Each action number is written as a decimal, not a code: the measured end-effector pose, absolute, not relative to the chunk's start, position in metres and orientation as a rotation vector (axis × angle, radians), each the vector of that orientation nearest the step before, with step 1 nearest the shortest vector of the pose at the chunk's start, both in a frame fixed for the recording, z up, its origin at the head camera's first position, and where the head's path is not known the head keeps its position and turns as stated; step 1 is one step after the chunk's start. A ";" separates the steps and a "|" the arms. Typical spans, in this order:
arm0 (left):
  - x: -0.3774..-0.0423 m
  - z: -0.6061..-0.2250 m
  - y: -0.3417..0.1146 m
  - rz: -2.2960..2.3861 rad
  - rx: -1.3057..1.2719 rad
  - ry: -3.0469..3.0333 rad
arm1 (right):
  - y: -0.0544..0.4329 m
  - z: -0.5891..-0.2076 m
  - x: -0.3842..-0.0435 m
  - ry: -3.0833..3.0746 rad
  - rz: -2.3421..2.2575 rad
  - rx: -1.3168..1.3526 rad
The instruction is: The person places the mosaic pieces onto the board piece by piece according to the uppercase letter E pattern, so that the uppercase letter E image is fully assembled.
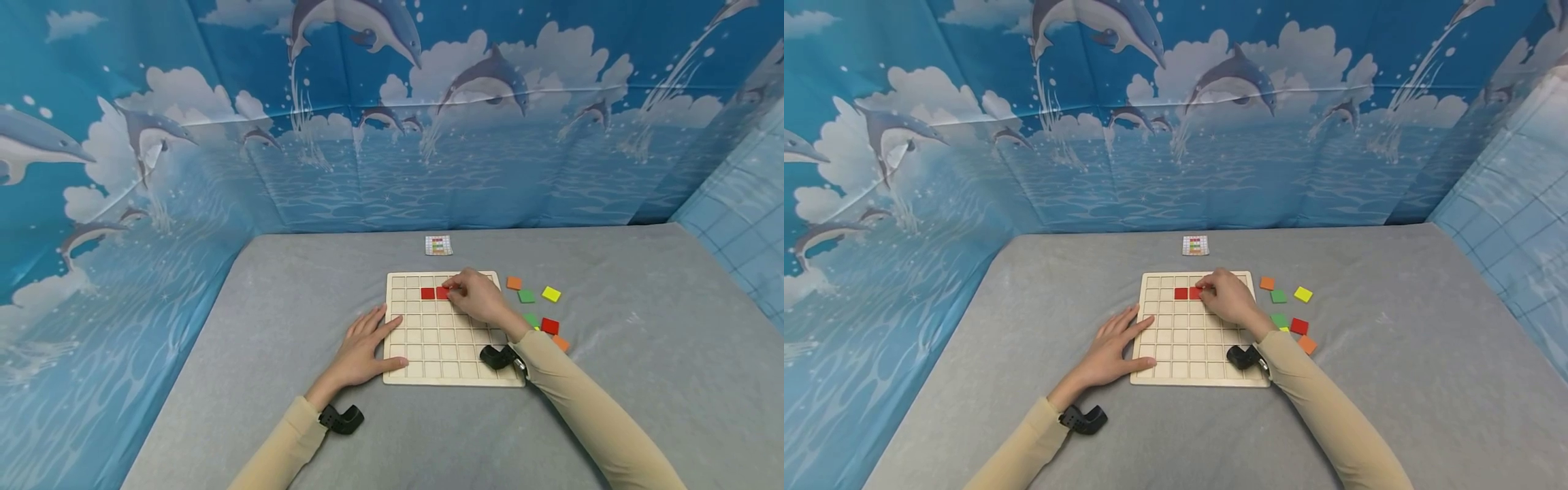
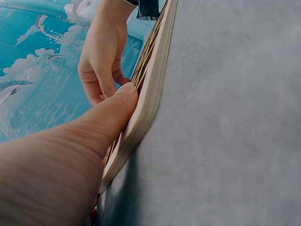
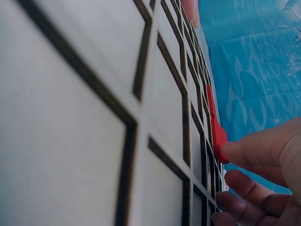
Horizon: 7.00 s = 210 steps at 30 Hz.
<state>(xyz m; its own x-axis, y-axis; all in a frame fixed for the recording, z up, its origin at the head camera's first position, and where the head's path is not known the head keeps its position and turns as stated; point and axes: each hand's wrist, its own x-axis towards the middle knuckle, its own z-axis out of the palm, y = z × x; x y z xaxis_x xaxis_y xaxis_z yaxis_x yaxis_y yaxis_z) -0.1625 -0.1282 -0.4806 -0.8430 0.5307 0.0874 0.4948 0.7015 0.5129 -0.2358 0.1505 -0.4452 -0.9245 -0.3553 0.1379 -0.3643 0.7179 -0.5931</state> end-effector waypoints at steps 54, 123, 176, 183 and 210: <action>-0.162 -0.478 -0.129 0.838 0.859 2.828 | 0.287 -0.441 -0.176 -3.014 0.908 0.455; -0.164 -0.481 -0.130 0.832 0.850 2.835 | 0.208 -0.439 -0.217 -2.834 1.282 0.530; -0.163 -0.478 -0.130 0.849 0.889 2.834 | 0.180 -0.446 -0.229 -2.879 0.912 0.699; -0.164 -0.478 -0.129 0.844 0.881 2.830 | 0.186 -0.443 -0.224 -2.868 1.040 0.755; -0.164 -0.480 -0.129 0.825 0.869 2.839 | 0.279 -0.438 -0.204 -2.802 0.924 0.266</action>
